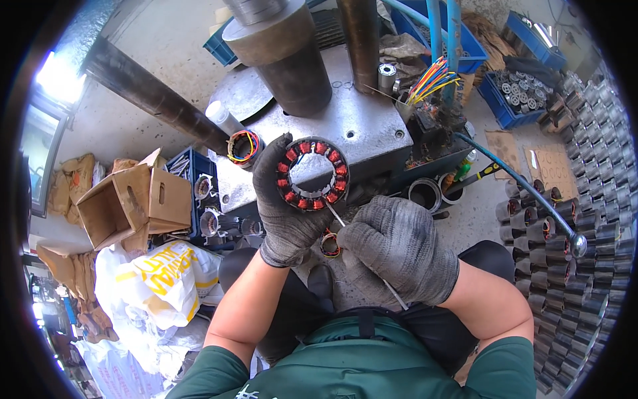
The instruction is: The person is seen using a press machine to insert or assemble components for a motor stator, followed by manually arranging wires.
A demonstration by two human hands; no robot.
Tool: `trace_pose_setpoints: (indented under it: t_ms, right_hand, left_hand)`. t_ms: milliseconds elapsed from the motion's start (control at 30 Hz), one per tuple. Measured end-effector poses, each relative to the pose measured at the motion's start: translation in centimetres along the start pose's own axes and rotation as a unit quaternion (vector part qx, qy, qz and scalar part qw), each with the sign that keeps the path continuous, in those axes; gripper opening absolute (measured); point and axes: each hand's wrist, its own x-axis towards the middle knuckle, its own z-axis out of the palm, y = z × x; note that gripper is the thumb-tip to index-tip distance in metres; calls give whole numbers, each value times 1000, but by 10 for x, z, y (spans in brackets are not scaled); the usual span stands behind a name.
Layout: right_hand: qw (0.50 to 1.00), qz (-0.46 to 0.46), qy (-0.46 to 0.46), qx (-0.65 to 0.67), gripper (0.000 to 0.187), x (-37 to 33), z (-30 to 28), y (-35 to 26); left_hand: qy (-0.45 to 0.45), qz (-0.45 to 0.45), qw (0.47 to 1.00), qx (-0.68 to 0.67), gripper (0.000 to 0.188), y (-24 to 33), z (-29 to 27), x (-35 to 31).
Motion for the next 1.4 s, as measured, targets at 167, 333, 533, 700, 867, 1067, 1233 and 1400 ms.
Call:
trace_pose_setpoints:
  t_ms: [167,333,533,700,867,1067,1233,1400]
  right_hand:
    - [1000,4,0,-10,30,-2,2,0]
    - [999,-4,-11,-39,22,-1,2,-3]
    - [999,0,-2,-40,23,0,-1,-7]
    - [999,6,-5,-45,23,2,3,-6]
    - [998,13,-17,-55,23,4,7,-7]
    - [996,37,-50,-64,18,10,-1,-7]
    - [999,32,-7,-5,18,6,-28,-9]
    - [986,154,60,-28,19,5,-14,48]
  left_hand:
    - [6,-25,999,-46,119,4,6,0]
    - [-6,-104,990,-91,117,7,3,-1]
    - [-18,-27,999,-11,114,6,-1,1]
    - [2,4,1000,-17,114,6,3,2]
    - [-1,61,998,25,109,7,2,6]
    - [-69,161,981,87,112,7,1,10]
    - [3,31,997,66,112,-2,5,13]
    - [28,-89,991,-96,120,-1,-2,13]
